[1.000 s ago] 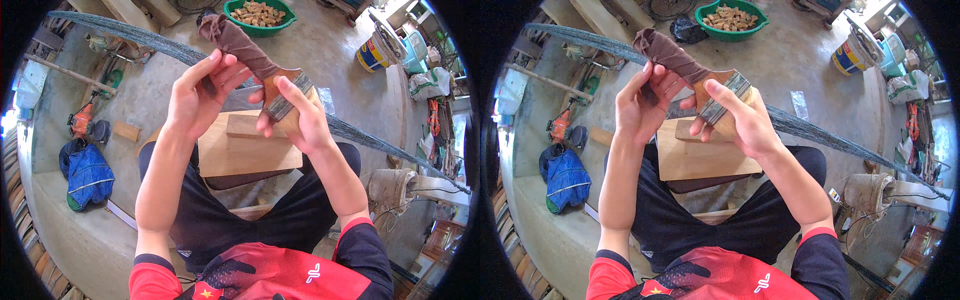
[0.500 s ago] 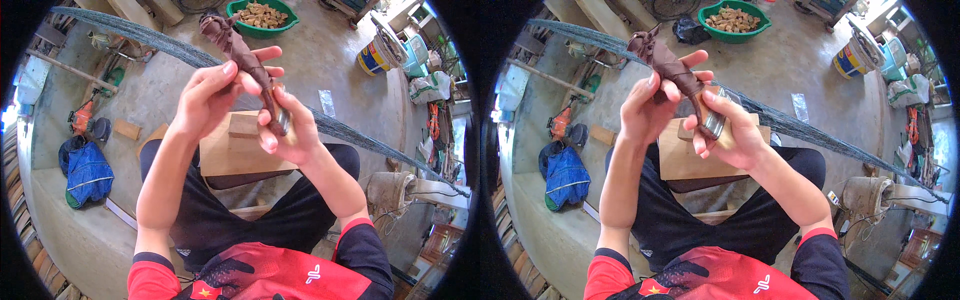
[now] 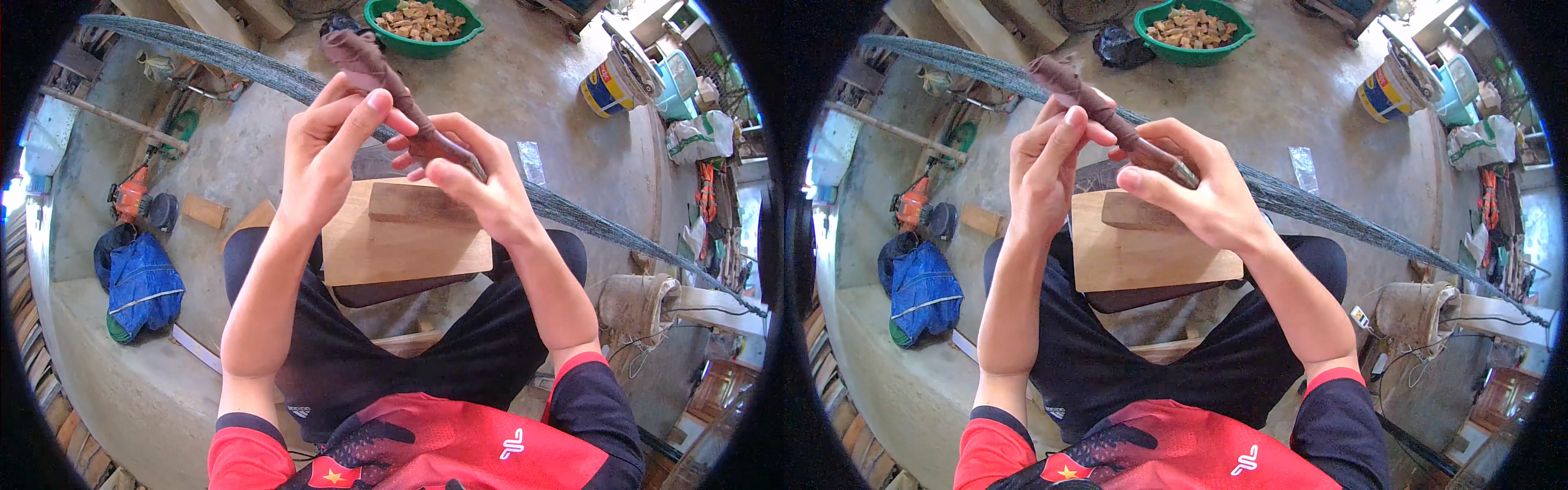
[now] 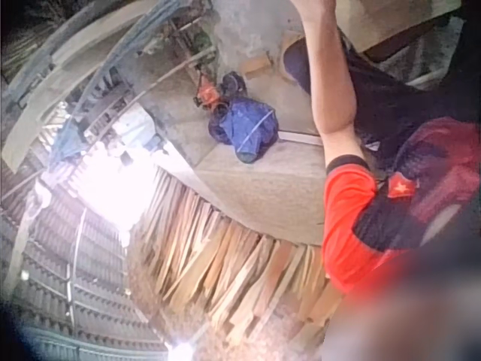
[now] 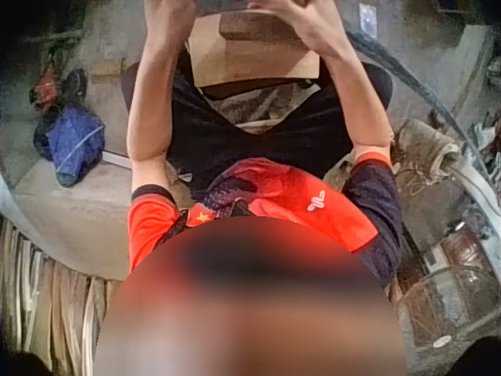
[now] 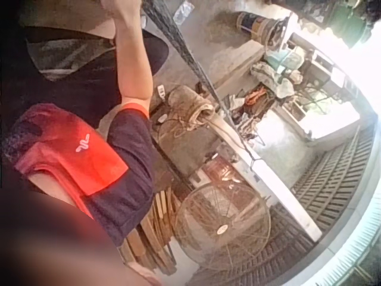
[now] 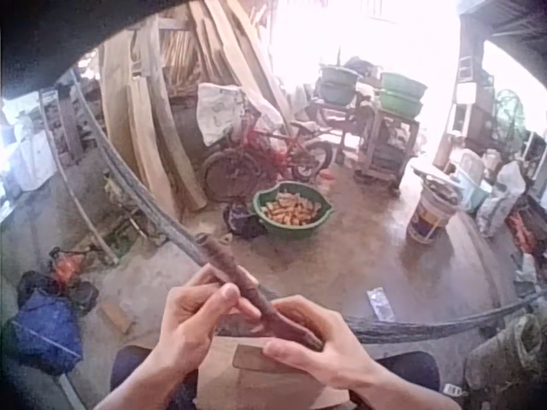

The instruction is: Wrapping a brush handle with a cloth strip and then using it to dust off a piece of wood.

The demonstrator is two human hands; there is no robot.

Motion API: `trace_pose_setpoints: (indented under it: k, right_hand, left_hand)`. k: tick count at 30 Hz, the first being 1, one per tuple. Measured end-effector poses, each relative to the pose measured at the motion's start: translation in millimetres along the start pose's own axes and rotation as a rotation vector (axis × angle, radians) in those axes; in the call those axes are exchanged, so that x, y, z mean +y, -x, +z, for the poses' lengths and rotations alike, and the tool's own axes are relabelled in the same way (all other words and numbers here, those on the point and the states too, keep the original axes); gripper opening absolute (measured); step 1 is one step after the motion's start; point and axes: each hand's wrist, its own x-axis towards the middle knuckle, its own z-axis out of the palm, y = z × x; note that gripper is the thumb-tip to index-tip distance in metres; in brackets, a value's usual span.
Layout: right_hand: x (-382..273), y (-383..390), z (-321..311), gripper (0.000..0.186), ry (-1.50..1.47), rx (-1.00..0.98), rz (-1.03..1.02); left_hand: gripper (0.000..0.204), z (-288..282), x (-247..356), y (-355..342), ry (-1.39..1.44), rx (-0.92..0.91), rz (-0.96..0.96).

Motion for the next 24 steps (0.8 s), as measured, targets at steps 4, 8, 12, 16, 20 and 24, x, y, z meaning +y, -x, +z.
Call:
trace_pose_setpoints:
  k: [4, 8, 12, 16, 20, 24]
  right_hand:
    - [-3, 1, 0, 0.027, 0.006, 0.115, 0.105]
    - [-7, 5, 0, 0.027, -0.096, 0.05, 0.106]
    - [-10, 4, -3, 0.029, -0.065, 0.071, 0.119]
    - [-7, 3, 0, 0.031, -0.047, 0.123, 0.062]
    - [5, -1, -3, 0.031, 0.083, 0.178, 0.013]
    - [0, -2, -3, 0.032, 0.141, 0.14, 0.002]
  left_hand:
    - [0.036, -2, 3, -4, 0.109, -0.108, -0.037]
    - [0.034, -10, 4, -5, 0.091, -0.152, -0.057]
    - [0.029, -23, -6, -6, 0.129, -0.052, -0.136]
    - [0.025, -13, -19, -5, 0.683, -0.05, -0.279]
    - [0.026, -5, -23, -6, 0.835, 0.069, -0.403]
    - [0.024, -8, -17, -5, 0.63, 0.123, -0.381]
